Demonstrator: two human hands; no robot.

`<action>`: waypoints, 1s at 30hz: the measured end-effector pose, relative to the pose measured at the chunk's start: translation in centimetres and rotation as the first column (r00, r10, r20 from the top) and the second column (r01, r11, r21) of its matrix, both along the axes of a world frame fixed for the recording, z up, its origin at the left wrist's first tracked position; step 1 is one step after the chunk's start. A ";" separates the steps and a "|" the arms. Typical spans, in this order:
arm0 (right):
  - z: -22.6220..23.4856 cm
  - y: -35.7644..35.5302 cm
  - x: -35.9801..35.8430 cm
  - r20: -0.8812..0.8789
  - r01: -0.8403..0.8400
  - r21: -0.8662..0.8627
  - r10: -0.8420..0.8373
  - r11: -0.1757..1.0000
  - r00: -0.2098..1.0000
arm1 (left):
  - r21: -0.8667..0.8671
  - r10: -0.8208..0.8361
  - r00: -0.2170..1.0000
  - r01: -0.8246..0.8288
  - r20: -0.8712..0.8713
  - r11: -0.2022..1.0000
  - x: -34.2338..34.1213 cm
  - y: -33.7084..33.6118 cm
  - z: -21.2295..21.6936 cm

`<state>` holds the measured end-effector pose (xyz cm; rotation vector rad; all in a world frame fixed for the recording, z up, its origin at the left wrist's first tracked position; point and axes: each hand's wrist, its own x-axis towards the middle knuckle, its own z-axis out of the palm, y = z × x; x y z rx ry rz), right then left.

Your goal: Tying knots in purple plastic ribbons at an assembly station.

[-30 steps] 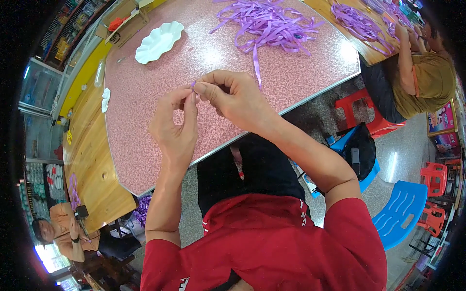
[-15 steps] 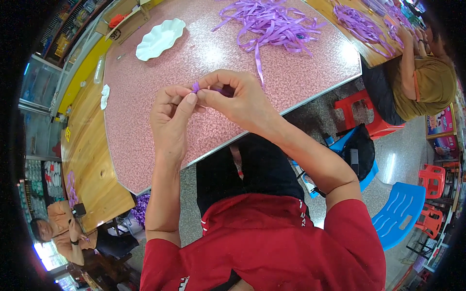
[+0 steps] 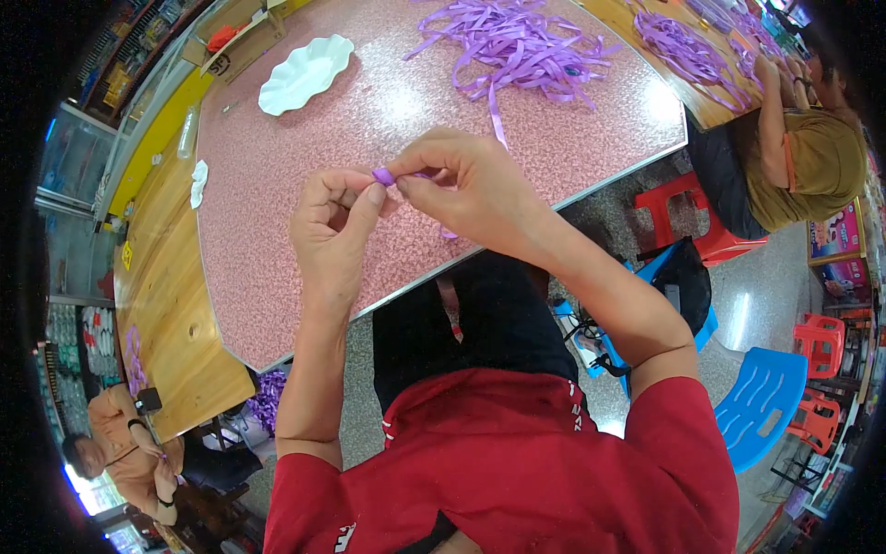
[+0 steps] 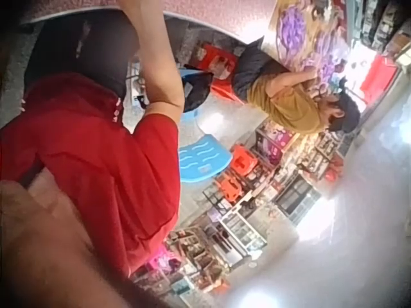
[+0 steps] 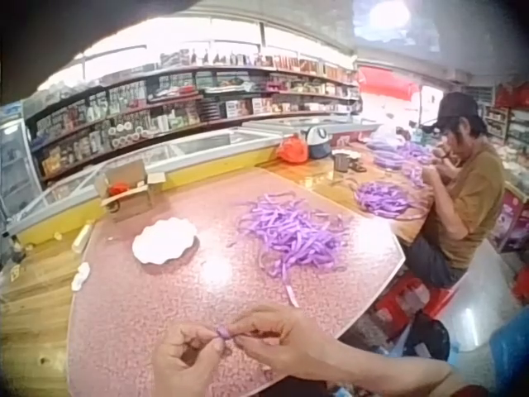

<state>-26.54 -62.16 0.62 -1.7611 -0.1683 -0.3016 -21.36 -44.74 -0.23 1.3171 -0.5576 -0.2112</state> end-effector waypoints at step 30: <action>0.1 -0.8 -0.2 -0.150 -0.010 -0.036 0.005 0.999 0.989 | 0.230 0.012 0.942 -0.094 0.335 0.969 0.3 0.0 -1.3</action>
